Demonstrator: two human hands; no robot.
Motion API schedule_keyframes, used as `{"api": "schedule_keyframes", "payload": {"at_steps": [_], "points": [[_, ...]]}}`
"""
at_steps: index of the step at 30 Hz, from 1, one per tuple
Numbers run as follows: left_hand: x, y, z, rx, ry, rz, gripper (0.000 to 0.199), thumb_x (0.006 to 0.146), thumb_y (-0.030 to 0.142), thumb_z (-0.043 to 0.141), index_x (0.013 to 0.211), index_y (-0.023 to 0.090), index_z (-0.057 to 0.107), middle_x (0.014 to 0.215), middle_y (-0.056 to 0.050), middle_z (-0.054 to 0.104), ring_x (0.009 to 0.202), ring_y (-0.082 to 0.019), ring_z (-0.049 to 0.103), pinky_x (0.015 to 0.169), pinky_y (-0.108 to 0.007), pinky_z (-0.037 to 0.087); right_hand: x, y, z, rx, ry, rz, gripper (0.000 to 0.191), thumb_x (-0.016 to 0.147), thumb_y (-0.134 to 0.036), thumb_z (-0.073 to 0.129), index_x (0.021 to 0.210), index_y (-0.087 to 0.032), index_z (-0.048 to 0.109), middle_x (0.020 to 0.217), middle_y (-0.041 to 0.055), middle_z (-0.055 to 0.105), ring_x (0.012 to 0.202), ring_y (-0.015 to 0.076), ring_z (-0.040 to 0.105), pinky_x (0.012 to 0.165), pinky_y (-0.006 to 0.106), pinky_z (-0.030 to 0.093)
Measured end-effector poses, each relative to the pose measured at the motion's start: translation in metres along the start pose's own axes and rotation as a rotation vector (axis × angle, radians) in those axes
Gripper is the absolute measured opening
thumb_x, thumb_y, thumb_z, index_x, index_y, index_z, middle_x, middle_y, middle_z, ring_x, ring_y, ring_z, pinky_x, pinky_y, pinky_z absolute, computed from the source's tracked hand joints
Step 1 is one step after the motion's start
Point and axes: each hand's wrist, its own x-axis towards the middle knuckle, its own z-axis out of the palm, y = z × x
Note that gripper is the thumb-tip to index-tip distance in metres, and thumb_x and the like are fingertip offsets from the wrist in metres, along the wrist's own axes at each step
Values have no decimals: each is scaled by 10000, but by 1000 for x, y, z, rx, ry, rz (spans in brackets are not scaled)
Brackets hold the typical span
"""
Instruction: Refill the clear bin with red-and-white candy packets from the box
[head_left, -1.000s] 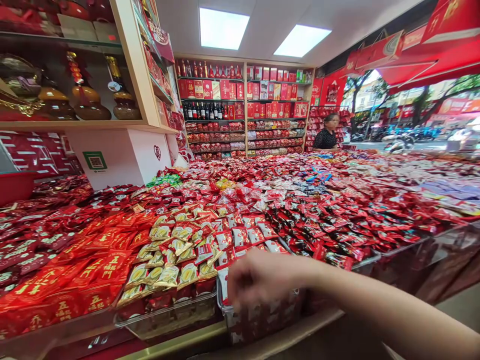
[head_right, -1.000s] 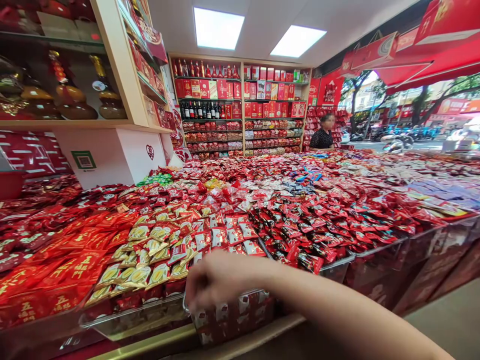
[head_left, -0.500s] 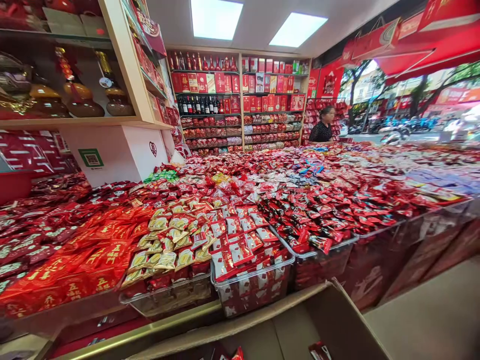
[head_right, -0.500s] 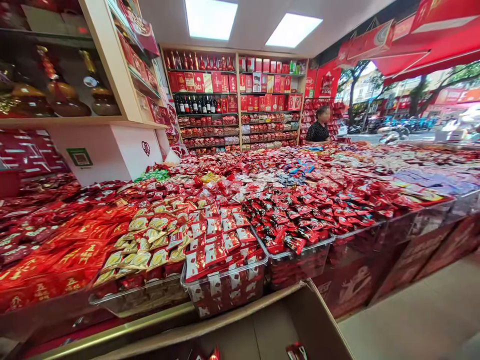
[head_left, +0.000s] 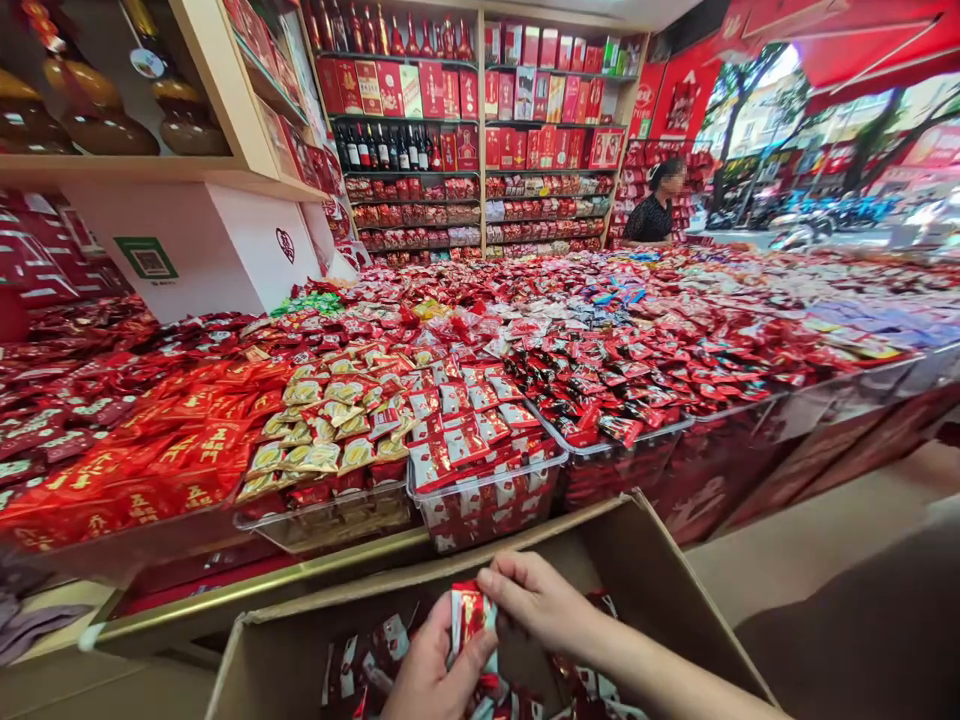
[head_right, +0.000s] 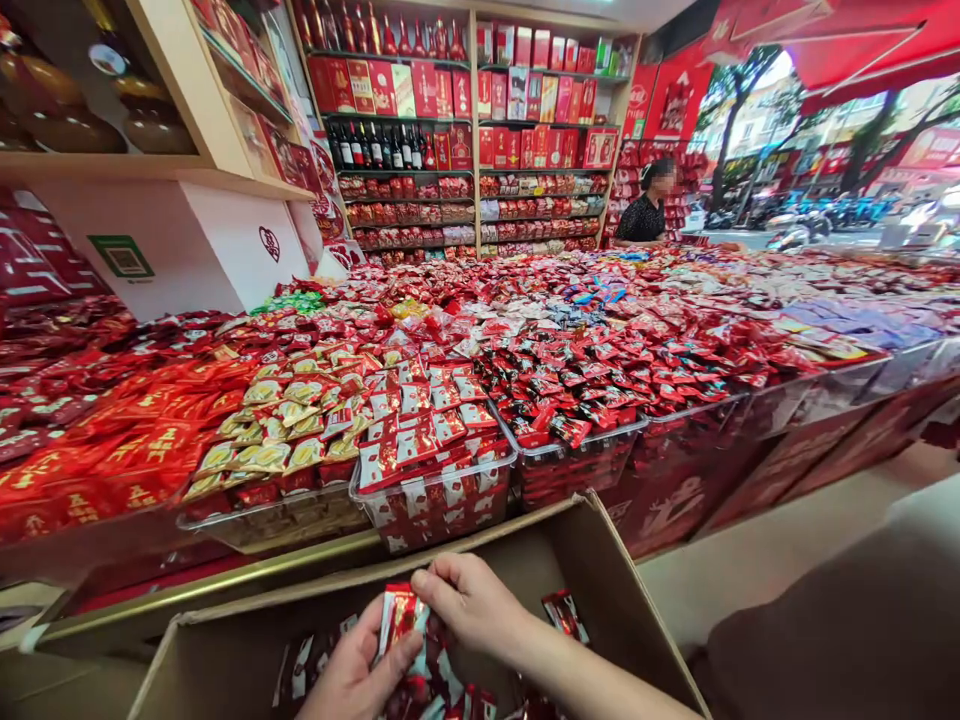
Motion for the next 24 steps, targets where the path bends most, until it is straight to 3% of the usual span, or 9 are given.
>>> {"api": "schedule_keyframes", "payload": {"at_steps": [3, 7, 13, 16, 18, 20, 22, 24], "points": [[-6, 22, 14, -133, 6, -86, 539, 668, 401, 641, 1111, 187, 419, 776, -4, 654, 502, -97, 566, 464, -205, 416, -4, -15, -5, -92, 92, -138, 427, 763, -541, 436, 578, -157, 415, 516, -41, 408, 479, 66, 355, 448, 190, 282], [-14, 49, 22, -135, 65, -147, 543, 641, 396, 668, 1072, 161, 438, 627, 21, 640, 440, -92, 588, 401, -158, 368, -11, -25, -3, 25, 167, -133, 439, 754, -550, 444, 560, -159, 395, 481, -55, 372, 447, 54, 317, 419, 185, 264], [-20, 61, 19, -269, 34, -151, 722, 649, 269, 689, 1230, 196, 267, 831, -60, 693, 504, -123, 617, 437, -199, 445, -10, -32, 5, 233, 166, -96, 413, 741, -539, 477, 586, -166, 389, 460, -55, 419, 403, 57, 384, 385, 180, 297], [-20, 61, 10, -370, -23, -178, 723, 650, 167, 683, 1235, 209, 260, 889, -58, 688, 654, -185, 663, 552, -255, 503, -10, -34, 2, 199, 197, -137, 391, 777, -488, 464, 567, -166, 397, 441, -50, 429, 398, 61, 397, 390, 182, 316], [-19, 62, 3, -459, -30, -241, 646, 683, 192, 652, 1214, 209, 284, 920, -67, 693, 785, -238, 664, 671, -311, 507, -13, -35, -2, 58, 268, -262, 345, 814, -412, 453, 588, -153, 470, 465, -35, 465, 407, 63, 412, 408, 185, 337], [-19, 66, -3, -554, -52, -307, 525, 761, 349, 548, 1195, 172, 311, 948, -123, 696, 834, -271, 654, 735, -354, 488, -18, -36, -8, -168, 305, -513, 233, 828, -313, 471, 705, -146, 579, 567, 1, 551, 484, 79, 475, 475, 193, 385], [-19, 70, -5, -609, -48, -323, 504, 801, 438, 443, 1194, 145, 326, 943, -161, 697, 823, -270, 657, 733, -359, 489, -24, -37, -11, -374, 239, -760, 151, 818, -230, 500, 880, -162, 619, 710, 41, 602, 605, 101, 524, 559, 202, 418], [-20, 74, -5, -603, 17, -280, 500, 792, 352, 509, 1221, 182, 319, 937, -127, 707, 810, -238, 662, 708, -327, 505, -28, -37, -10, -460, 115, -848, 204, 783, -218, 554, 975, -170, 604, 828, 71, 600, 724, 125, 534, 637, 218, 432]]}}
